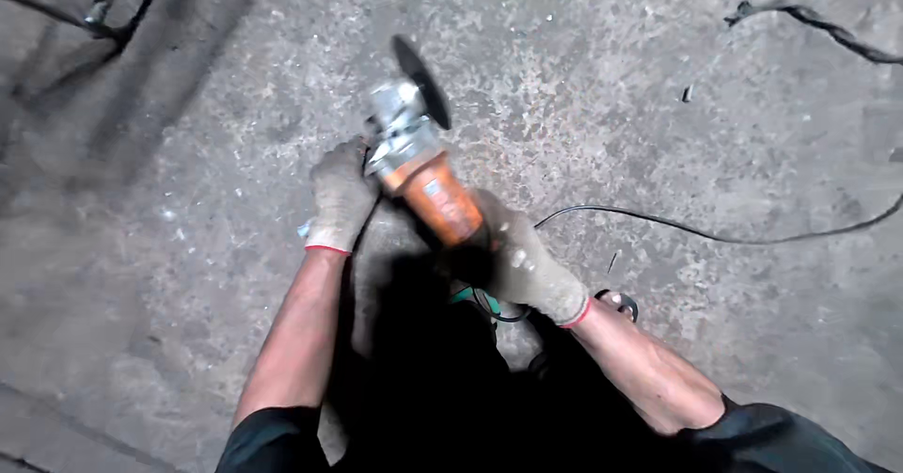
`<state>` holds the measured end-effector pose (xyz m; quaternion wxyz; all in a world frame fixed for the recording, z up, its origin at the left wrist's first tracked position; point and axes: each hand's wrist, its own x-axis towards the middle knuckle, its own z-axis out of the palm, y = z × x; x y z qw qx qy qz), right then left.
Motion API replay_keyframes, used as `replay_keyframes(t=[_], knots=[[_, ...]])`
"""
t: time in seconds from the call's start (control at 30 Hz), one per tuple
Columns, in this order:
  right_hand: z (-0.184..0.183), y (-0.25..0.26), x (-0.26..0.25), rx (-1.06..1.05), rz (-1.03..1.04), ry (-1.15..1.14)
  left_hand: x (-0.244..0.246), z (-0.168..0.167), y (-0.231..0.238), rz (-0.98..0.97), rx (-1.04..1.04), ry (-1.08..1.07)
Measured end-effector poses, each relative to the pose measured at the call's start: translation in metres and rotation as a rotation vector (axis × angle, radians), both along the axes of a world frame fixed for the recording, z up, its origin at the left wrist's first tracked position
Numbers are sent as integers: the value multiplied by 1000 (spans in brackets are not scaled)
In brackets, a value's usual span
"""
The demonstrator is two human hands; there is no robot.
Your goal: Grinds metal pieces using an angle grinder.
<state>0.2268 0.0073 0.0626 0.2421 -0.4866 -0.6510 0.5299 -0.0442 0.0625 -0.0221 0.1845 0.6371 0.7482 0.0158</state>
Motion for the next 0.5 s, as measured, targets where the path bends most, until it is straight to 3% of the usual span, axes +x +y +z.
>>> replay_keyframes(t=[0.07, 0.13, 0.17, 0.27, 0.37, 0.43, 0.5], knots=[[23, 4, -17, -14, 4, 179, -22, -46, -18, -2, 86, 83], [42, 12, -27, -152, 58, 147, -45, -47, -31, -48, -132, 56], [34, 9, -26, -147, 117, 77, -45, -35, -31, -15, -162, -68], [-34, -28, -15, 61, 221, -44, -8, 28, -12, 216, -200, -617], [-39, -28, -16, 108, 238, -157, 7, 41, -8, 320, -100, -888], [-27, -15, -21, 138, 218, -159, 6, 34, -2, 242, -148, -734], [8, 10, -27, 31, 242, -183, 3, 22, 13, 75, -403, -504]])
